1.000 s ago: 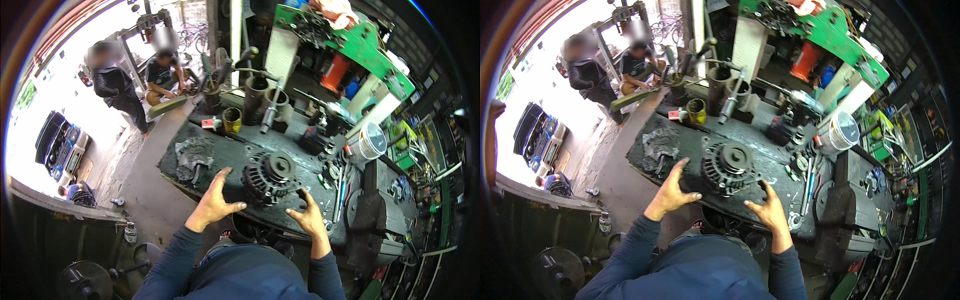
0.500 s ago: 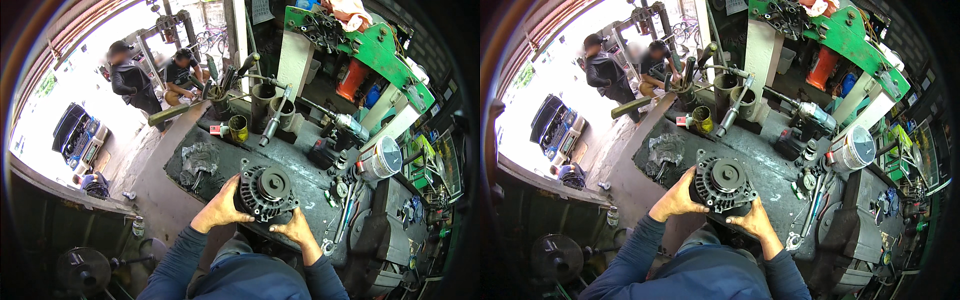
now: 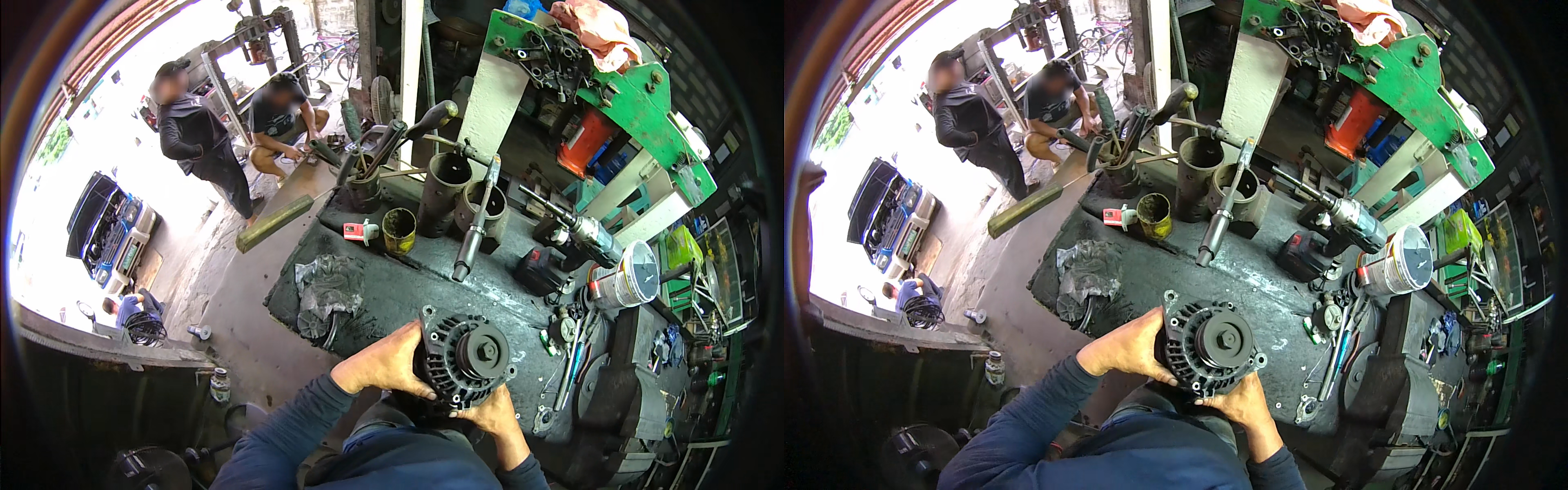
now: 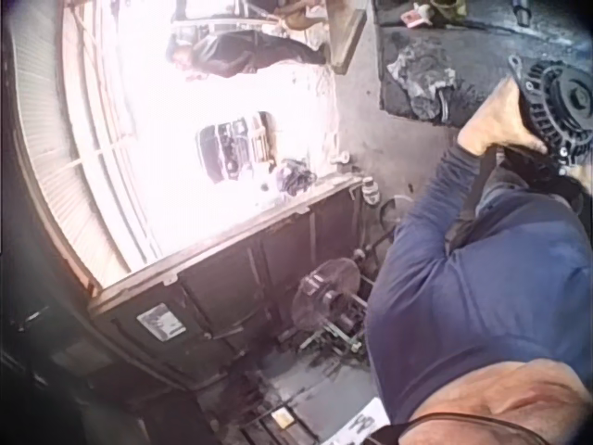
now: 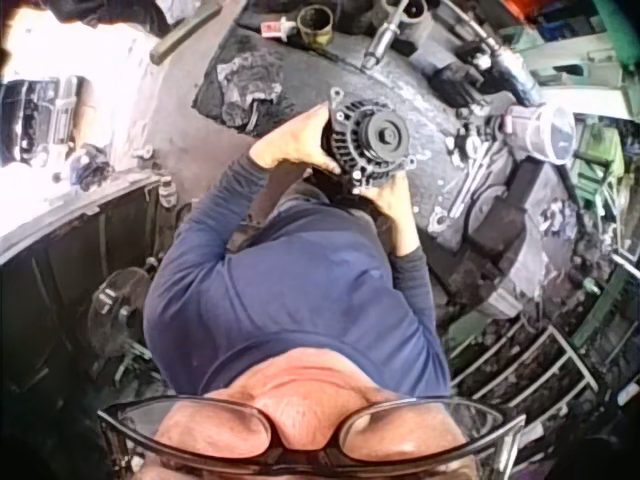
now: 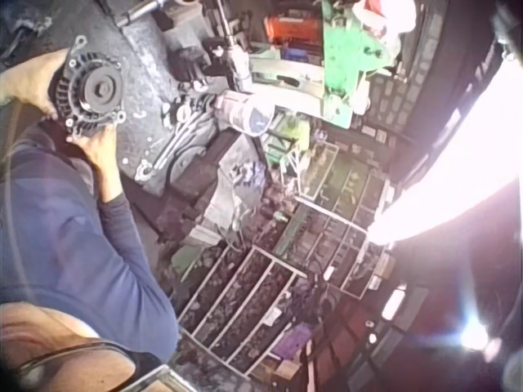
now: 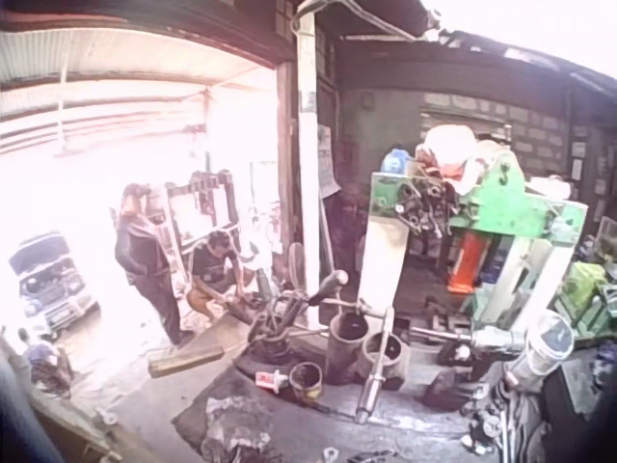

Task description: The person uses a cordless impact wrench to remove bolts from a mechanical housing on a workbench, then separates the housing into two halves and removes internal components. The person handles the parts by hand and places them on the bench.

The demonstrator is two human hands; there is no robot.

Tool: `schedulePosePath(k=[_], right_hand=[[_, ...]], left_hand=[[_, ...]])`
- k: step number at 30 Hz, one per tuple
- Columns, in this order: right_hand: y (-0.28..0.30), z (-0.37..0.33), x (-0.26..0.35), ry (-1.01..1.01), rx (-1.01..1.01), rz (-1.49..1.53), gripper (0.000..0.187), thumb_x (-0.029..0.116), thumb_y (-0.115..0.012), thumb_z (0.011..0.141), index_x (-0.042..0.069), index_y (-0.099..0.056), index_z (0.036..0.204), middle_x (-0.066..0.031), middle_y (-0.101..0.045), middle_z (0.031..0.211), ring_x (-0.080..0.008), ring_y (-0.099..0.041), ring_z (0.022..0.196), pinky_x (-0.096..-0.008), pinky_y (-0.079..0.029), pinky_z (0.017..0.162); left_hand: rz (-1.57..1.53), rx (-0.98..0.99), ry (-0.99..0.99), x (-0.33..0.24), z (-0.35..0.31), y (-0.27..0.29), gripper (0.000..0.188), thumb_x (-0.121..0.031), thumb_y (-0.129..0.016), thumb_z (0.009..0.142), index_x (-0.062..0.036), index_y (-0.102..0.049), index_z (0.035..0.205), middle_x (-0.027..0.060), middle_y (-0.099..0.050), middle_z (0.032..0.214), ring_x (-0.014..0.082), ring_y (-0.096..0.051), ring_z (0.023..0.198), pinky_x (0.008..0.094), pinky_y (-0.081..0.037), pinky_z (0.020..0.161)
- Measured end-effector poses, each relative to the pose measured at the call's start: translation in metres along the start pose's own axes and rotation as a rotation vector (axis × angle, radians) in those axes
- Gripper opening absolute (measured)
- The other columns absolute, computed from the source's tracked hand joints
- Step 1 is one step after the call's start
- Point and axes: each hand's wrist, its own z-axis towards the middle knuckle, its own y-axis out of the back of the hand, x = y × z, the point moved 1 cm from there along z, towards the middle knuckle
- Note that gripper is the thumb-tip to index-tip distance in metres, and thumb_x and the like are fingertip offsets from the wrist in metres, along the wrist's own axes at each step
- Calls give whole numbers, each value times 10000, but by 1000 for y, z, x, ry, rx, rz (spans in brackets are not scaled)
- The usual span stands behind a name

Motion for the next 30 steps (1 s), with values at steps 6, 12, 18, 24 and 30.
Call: schedulePosePath(k=[6,12,18,24,30], right_hand=[[0,1,17,6,1,-52,1142,378,-1076,525,-22,-549,1456,-193,-614,1458,-350,-573,1382,-472,-438,1190],[2,2,11,-77,61,-13,1129,366,-1074,524,-38,-560,1444,-210,-599,1487,-367,-564,1399,-467,-429,1200],[0,2,-5,84,-26,42,1327,340,-1072,508,-49,-387,1576,-242,-444,1615,-382,-414,1511,-454,-321,1280],[3,-2,-1,138,-85,33,1251,295,-1034,547,16,-413,1596,-217,-411,1644,-402,-379,1518,-447,-337,1271],[15,-1,7,188,-51,18,1284,336,-1036,558,19,-376,1613,-220,-405,1634,-419,-387,1501,-473,-333,1268]], left_hand=[[-140,48,-54,-4,9,5,1229,-346,-1034,604,-8,-379,1586,205,-509,1538,360,-485,1449,455,-378,1233],[-145,57,0,2,10,3,1260,-314,-1045,578,-8,-360,1591,205,-501,1549,330,-470,1463,436,-368,1238],[-87,82,6,-5,17,0,1236,-323,-1080,501,35,-454,1505,184,-606,1466,328,-579,1375,454,-430,1193],[-244,-80,67,-15,19,-16,1155,-301,-1102,467,31,-533,1415,154,-687,1350,278,-664,1256,421,-501,1125],[-113,-92,115,-45,22,-20,1118,-320,-1100,464,38,-579,1385,149,-708,1318,257,-688,1214,411,-529,1086]])
